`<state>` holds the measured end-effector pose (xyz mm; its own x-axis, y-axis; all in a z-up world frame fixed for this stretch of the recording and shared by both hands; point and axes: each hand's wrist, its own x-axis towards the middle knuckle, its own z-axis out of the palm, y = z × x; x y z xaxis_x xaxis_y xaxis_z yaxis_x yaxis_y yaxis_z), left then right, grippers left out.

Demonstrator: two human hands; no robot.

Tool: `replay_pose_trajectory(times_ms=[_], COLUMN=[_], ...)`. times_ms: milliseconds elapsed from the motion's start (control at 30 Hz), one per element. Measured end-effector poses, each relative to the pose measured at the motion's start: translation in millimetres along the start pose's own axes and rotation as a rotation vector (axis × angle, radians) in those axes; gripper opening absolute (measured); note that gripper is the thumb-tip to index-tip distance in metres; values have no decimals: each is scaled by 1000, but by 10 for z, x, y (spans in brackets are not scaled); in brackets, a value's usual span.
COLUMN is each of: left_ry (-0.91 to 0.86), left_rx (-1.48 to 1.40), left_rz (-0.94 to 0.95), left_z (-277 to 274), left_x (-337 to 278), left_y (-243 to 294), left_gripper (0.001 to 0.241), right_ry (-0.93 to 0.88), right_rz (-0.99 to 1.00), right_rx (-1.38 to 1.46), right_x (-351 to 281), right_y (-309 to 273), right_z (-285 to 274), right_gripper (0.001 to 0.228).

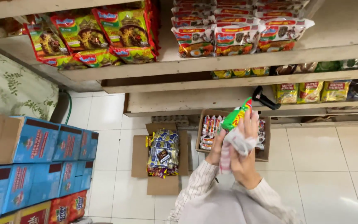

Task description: Scanning packets of instant noodles with a barcode scanner and organizing them on grocery store shelves.

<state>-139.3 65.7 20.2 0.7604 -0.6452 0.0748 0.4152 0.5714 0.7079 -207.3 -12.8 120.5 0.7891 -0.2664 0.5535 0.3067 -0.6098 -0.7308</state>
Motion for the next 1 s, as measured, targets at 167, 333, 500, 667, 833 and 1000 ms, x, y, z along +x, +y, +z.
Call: replay_pose_trajectory(times_ms=[167,333,500,667,833,1000], left_ry=[-162,-124,34,-10,-12,-77], left_rx=[387,271,-198,-333,-167,58], left_rz=[148,26,-85,72,-63,12], left_z=[549,1179,1764,1751,2028,2164], left_x=[-114,-161,48,75,44,-23], left_y=[88,-400,-589,-1153,-1373,-1487], left_gripper=[84,85,87,95,88,80], right_ry=[52,106,96,3,-7,72], right_rz=[77,164,-118,-107,-56,-24], right_rx=[378,704,38,-96,12,391], right_x=[325,253,-376,-709,-454,-125], right_y=[30,115,173,437,669,933], right_z=[-572,-1191,-1605,-1936,-2316,-2594], right_gripper=[68,78,77,67,66,61])
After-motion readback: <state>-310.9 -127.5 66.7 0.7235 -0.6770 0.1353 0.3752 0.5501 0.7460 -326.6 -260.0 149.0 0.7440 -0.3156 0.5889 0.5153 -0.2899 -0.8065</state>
